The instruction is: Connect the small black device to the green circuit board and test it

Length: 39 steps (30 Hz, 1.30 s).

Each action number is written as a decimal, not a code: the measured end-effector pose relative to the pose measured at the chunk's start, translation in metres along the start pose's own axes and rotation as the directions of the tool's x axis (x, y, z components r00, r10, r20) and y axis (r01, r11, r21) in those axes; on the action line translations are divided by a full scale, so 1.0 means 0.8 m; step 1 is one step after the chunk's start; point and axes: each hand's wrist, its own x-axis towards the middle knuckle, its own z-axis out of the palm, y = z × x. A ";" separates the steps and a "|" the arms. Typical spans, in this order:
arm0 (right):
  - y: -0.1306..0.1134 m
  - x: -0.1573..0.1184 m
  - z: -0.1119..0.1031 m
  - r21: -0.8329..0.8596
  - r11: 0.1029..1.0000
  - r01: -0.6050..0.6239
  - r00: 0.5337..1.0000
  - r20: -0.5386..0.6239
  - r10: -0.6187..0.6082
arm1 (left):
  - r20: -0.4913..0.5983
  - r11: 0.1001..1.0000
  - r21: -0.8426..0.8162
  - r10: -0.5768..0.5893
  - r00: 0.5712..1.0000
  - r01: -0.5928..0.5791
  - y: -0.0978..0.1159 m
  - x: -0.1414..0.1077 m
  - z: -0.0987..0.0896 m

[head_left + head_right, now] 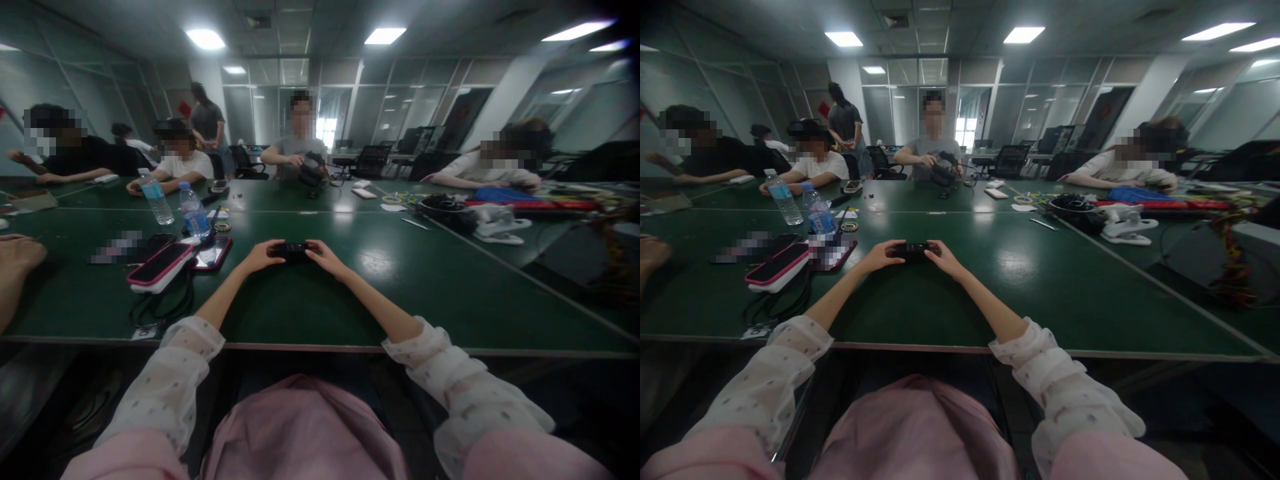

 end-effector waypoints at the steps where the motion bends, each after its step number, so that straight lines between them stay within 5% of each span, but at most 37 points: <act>1: 0.001 0.000 0.000 0.006 1.000 0.004 1.000 -0.006 -0.003 | -0.003 1.000 0.002 0.005 1.000 -0.005 0.000 0.000 0.001; 13: 0.005 0.005 -0.002 0.220 0.966 -0.137 0.985 -0.073 0.157 | -0.143 0.984 -0.175 0.002 0.990 -0.027 0.027 0.005 0.000; 18: 0.001 0.003 -0.003 0.292 0.940 -0.177 0.972 -0.097 0.213 | -0.409 0.968 -0.238 -0.024 0.912 -0.081 0.016 0.014 -0.013; 22: -0.002 0.003 -0.004 0.288 0.939 -0.187 0.971 -0.092 0.222 | -0.518 0.994 -0.111 -0.041 0.855 -0.019 -0.012 0.017 -0.022; 27: -0.004 0.002 -0.003 0.230 0.958 -0.172 0.979 -0.071 0.193 | -0.488 0.990 0.086 -0.055 0.871 0.111 -0.032 0.012 -0.023; 31: -0.005 0.000 0.000 0.091 0.995 -0.036 0.999 -0.032 0.039 | -0.448 0.963 0.198 -0.079 0.891 0.184 -0.039 0.007 -0.022; 39: -0.008 -0.003 -0.002 -0.089 0.982 0.167 0.985 0.059 -0.163 | -0.411 0.944 0.278 -0.048 0.910 0.175 -0.046 0.005 -0.018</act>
